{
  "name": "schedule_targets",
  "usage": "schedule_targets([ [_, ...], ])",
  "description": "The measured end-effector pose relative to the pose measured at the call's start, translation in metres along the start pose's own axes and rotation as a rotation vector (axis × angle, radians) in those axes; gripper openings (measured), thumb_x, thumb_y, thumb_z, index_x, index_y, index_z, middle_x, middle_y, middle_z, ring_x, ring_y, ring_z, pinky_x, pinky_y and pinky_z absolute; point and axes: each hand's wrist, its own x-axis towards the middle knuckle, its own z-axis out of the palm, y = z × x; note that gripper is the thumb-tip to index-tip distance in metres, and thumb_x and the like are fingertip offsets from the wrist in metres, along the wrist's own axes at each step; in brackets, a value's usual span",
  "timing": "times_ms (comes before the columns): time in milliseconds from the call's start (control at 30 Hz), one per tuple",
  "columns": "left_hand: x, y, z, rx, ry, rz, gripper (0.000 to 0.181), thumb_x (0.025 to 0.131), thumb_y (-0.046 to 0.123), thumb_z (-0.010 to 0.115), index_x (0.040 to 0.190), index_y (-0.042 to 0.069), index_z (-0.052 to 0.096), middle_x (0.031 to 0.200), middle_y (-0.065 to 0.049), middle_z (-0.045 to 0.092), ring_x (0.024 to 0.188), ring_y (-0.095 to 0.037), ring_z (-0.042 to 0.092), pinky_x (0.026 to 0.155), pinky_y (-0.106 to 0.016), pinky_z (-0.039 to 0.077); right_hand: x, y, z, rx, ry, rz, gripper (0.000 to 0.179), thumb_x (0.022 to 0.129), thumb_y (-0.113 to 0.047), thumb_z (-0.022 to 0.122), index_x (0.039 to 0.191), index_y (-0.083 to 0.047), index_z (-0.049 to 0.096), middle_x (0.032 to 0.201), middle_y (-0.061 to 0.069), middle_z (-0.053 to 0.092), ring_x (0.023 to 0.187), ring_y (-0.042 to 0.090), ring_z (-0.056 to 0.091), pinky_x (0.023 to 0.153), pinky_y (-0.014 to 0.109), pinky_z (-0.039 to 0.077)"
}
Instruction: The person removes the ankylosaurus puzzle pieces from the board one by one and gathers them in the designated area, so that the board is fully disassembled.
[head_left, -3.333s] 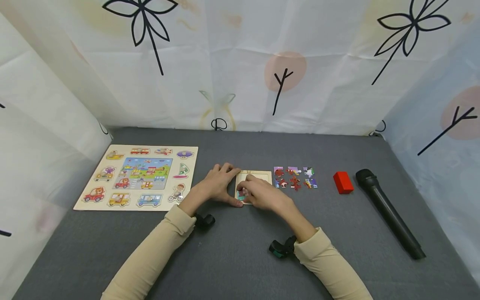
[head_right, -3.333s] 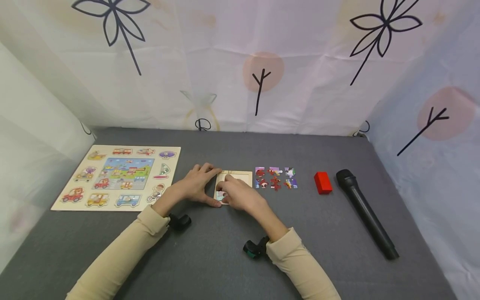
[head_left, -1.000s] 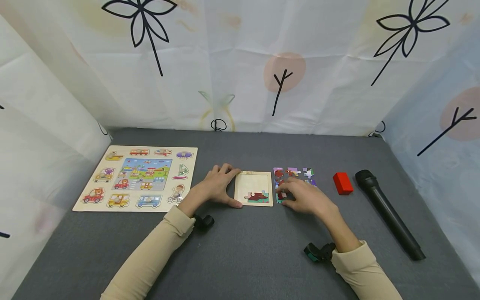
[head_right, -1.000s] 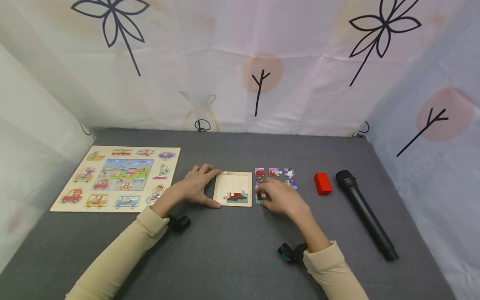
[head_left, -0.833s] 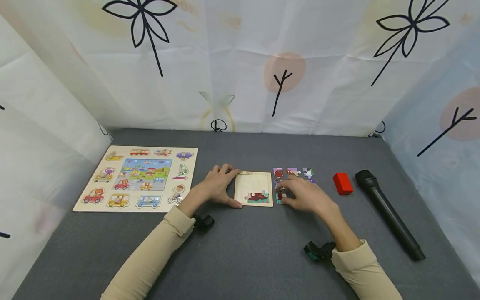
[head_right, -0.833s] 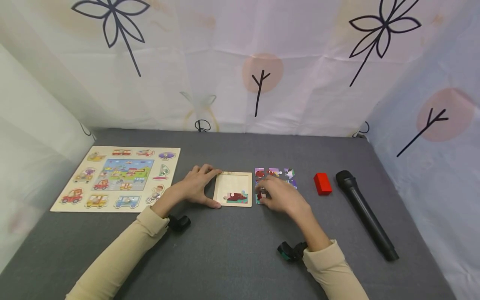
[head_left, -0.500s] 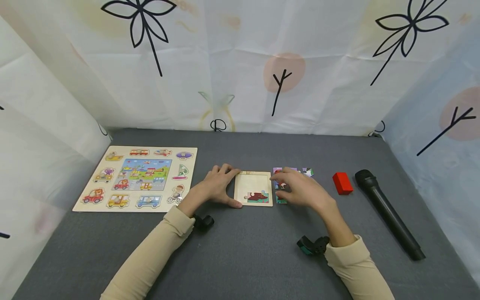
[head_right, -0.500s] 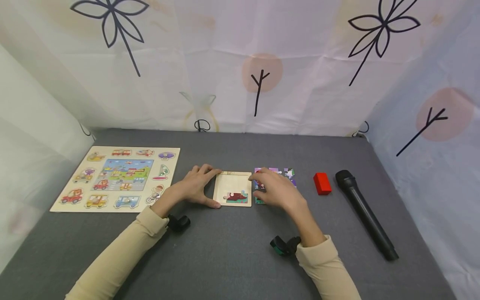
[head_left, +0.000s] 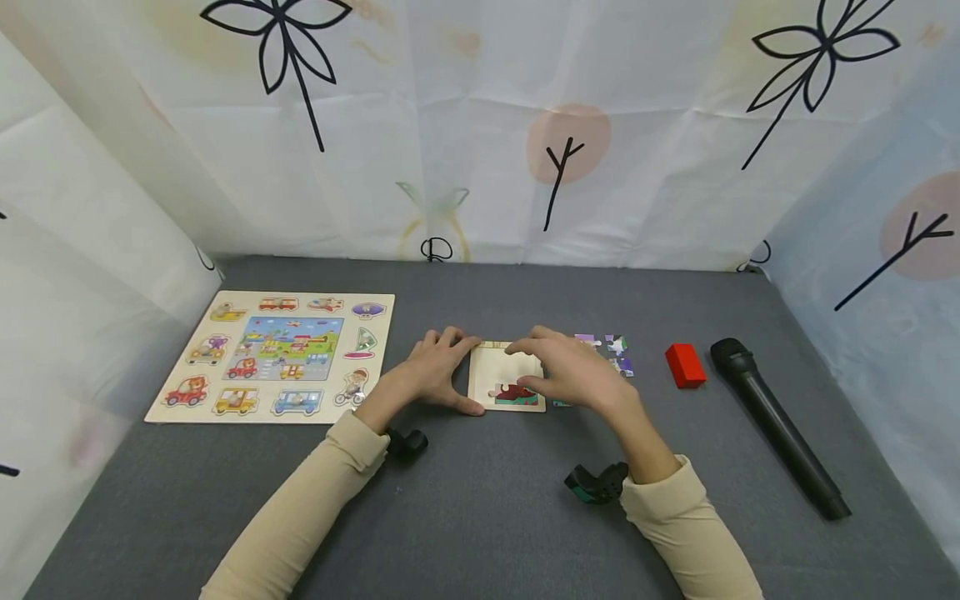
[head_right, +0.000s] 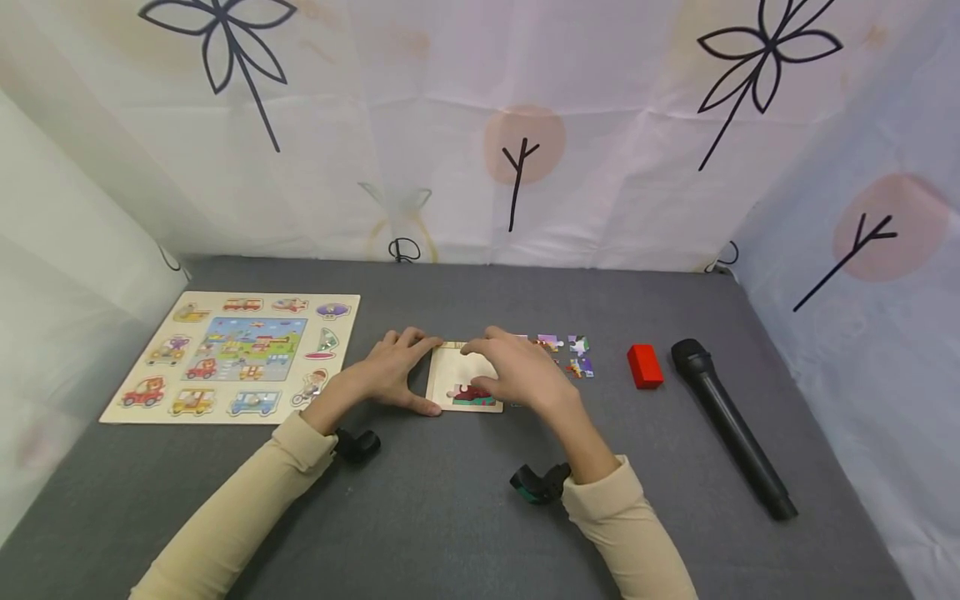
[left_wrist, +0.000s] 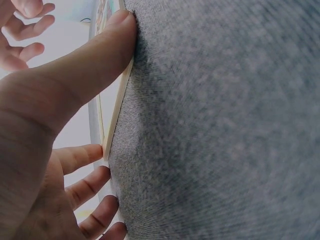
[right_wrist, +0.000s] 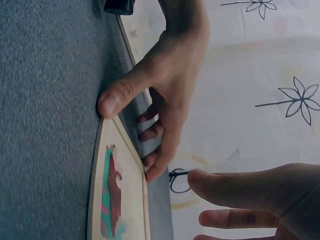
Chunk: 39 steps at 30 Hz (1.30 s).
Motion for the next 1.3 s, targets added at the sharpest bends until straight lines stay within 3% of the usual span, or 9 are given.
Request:
schedule_targets([
  [300, -0.001, 0.000, 0.000, -0.004, 0.000, 0.000, 0.108, 0.074, 0.066, 0.083, 0.159, 0.018, 0.036, 0.157, -0.016, 0.037, 0.135, -0.042, 0.039, 0.112, -0.058, 0.037, 0.010, -0.012, 0.013, 0.011, -0.037, -0.030, 0.043, 0.092, -0.022, 0.078, 0.133, -0.010, 0.068, 0.116, 0.010, 0.066, 0.083, 0.019, 0.062, 0.072, 0.031, 0.050],
  [467, -0.002, 0.000, 0.000, -0.009, -0.001, -0.003, 0.109, 0.074, 0.066, 0.083, 0.159, 0.018, 0.035, 0.157, -0.016, 0.036, 0.136, -0.042, 0.039, 0.112, -0.059, 0.037, 0.015, -0.012, 0.022, -0.016, -0.057, -0.052, 0.041, 0.093, -0.022, 0.077, 0.131, -0.009, 0.069, 0.118, 0.011, 0.066, 0.080, 0.014, 0.058, 0.070, 0.029, 0.049],
  [633, -0.001, 0.000, 0.000, -0.007, 0.001, -0.004, 0.109, 0.074, 0.066, 0.083, 0.159, 0.019, 0.035, 0.157, -0.016, 0.036, 0.137, -0.042, 0.039, 0.112, -0.058, 0.037, 0.017, -0.010, 0.029, -0.026, -0.101, -0.021, 0.044, 0.092, -0.021, 0.078, 0.133, -0.010, 0.069, 0.120, 0.011, 0.065, 0.081, 0.013, 0.054, 0.070, 0.028, 0.046],
  [867, 0.000, -0.001, 0.001, -0.009, 0.006, -0.004, 0.109, 0.073, 0.065, 0.084, 0.159, 0.018, 0.035, 0.157, -0.016, 0.037, 0.136, -0.042, 0.039, 0.112, -0.058, 0.037, 0.019, -0.006, 0.036, -0.063, -0.124, -0.012, 0.046, 0.090, -0.022, 0.081, 0.132, -0.010, 0.069, 0.114, 0.009, 0.066, 0.084, 0.015, 0.055, 0.077, 0.031, 0.047],
  [1300, -0.002, 0.000, 0.000, -0.008, 0.010, 0.005, 0.109, 0.073, 0.064, 0.084, 0.158, 0.017, 0.036, 0.156, -0.017, 0.037, 0.136, -0.043, 0.039, 0.112, -0.059, 0.037, 0.020, -0.005, 0.041, -0.064, -0.109, -0.012, 0.033, 0.087, -0.019, 0.083, 0.118, -0.010, 0.075, 0.101, 0.006, 0.066, 0.080, 0.013, 0.053, 0.074, 0.031, 0.047],
])
